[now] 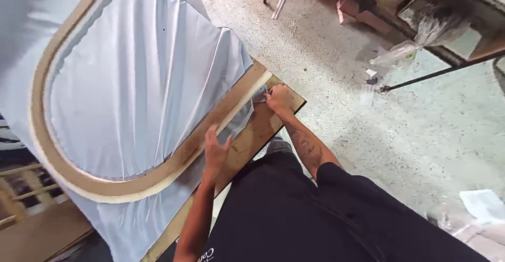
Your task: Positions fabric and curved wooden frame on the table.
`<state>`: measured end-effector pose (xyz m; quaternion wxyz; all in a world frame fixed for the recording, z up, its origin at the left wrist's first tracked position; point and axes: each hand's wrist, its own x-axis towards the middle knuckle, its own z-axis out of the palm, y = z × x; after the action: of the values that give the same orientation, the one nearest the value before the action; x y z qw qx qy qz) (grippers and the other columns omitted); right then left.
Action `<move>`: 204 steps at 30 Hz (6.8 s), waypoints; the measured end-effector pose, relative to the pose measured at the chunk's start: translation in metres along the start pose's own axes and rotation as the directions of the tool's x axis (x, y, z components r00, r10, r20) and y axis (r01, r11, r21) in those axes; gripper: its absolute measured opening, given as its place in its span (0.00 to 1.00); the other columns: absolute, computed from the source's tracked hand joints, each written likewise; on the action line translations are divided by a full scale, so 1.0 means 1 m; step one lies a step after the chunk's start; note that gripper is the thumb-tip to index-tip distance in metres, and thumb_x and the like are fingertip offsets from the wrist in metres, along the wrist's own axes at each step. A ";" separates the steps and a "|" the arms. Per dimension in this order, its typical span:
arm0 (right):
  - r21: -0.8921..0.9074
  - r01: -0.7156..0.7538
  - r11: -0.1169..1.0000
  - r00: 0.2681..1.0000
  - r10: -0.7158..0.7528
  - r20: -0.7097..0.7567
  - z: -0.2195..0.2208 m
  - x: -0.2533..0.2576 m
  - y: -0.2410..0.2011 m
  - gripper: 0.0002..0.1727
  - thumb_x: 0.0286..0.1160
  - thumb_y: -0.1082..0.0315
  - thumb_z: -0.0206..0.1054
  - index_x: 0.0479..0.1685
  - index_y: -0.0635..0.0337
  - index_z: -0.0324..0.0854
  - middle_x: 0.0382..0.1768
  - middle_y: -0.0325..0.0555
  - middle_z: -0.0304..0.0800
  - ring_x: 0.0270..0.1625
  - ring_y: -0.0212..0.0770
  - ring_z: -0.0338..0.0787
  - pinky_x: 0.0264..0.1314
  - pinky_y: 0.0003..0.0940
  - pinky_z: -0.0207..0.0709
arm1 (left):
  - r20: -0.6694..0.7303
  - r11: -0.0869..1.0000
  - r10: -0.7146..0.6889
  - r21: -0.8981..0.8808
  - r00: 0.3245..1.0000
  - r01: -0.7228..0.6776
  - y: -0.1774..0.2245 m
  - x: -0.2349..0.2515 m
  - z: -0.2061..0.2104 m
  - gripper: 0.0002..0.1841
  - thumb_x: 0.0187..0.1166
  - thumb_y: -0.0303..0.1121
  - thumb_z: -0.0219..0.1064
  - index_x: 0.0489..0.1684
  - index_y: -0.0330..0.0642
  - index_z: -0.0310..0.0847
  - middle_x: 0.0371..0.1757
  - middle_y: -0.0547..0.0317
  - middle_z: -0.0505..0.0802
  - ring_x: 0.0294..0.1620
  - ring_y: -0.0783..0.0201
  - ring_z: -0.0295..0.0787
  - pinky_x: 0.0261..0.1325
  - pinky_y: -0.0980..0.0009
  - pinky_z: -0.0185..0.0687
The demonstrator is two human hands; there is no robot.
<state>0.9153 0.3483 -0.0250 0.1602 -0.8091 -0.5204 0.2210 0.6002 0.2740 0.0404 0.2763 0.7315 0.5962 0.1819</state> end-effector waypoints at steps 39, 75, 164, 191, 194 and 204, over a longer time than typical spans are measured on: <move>0.340 0.834 0.434 0.332 -0.887 0.320 -0.048 0.133 -0.038 0.55 0.50 0.30 0.81 0.83 0.49 0.72 0.81 0.52 0.76 0.86 0.55 0.70 0.88 0.62 0.61 | -0.548 0.655 -0.701 -0.239 0.457 0.717 0.013 -0.015 0.085 0.31 0.83 0.45 0.66 0.79 0.32 0.72 0.76 0.34 0.81 0.78 0.43 0.78 0.80 0.46 0.74; 0.180 0.705 0.685 0.666 -0.728 0.164 -0.045 0.165 -0.002 0.35 0.76 0.41 0.69 0.70 0.62 0.83 0.69 0.59 0.87 0.75 0.57 0.83 0.81 0.57 0.73 | -0.189 0.951 -0.175 -0.287 0.966 0.116 0.116 -0.007 0.166 0.19 0.91 0.45 0.56 0.52 0.41 0.89 0.53 0.53 0.94 0.61 0.61 0.90 0.72 0.61 0.82; 0.148 0.931 0.335 0.307 -0.934 0.180 -0.017 0.117 0.026 0.44 0.33 0.53 0.79 0.68 0.55 0.86 0.64 0.59 0.86 0.69 0.63 0.83 0.69 0.65 0.76 | -0.455 0.404 -0.890 -0.801 0.010 -0.442 -0.059 -0.110 -0.063 0.23 0.91 0.35 0.59 0.82 0.42 0.64 0.66 0.48 0.89 0.63 0.56 0.90 0.66 0.55 0.88; 0.013 0.937 0.350 0.318 -0.865 0.389 -0.039 0.115 0.028 0.48 0.41 0.53 0.87 0.78 0.44 0.79 0.69 0.51 0.86 0.74 0.56 0.81 0.79 0.63 0.68 | -0.451 0.418 -0.888 -0.716 0.086 0.559 -0.017 -0.122 0.056 0.26 0.88 0.42 0.60 0.79 0.35 0.73 0.73 0.34 0.84 0.73 0.44 0.83 0.77 0.45 0.76; 0.000 0.941 0.337 0.313 -0.876 0.368 -0.062 0.107 0.014 0.49 0.40 0.48 0.87 0.77 0.42 0.79 0.69 0.47 0.86 0.74 0.53 0.81 0.79 0.61 0.68 | -0.439 0.423 -0.891 -0.703 0.119 0.572 0.020 -0.152 0.092 0.23 0.89 0.41 0.59 0.76 0.35 0.76 0.69 0.36 0.87 0.67 0.46 0.89 0.71 0.45 0.82; 0.056 0.956 0.288 0.243 -0.886 0.395 -0.037 0.113 0.031 0.49 0.47 0.41 0.84 0.79 0.48 0.78 0.72 0.48 0.85 0.78 0.52 0.79 0.81 0.62 0.67 | -0.379 0.366 -0.921 -0.759 0.092 0.538 0.050 -0.248 0.147 0.17 0.91 0.37 0.58 0.64 0.34 0.84 0.57 0.43 0.94 0.52 0.54 0.95 0.59 0.51 0.90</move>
<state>0.9993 0.4375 -0.0298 0.0828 -0.3031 -0.9337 0.1716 0.6713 -0.0012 -0.0274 0.1935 0.0674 0.8778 0.4329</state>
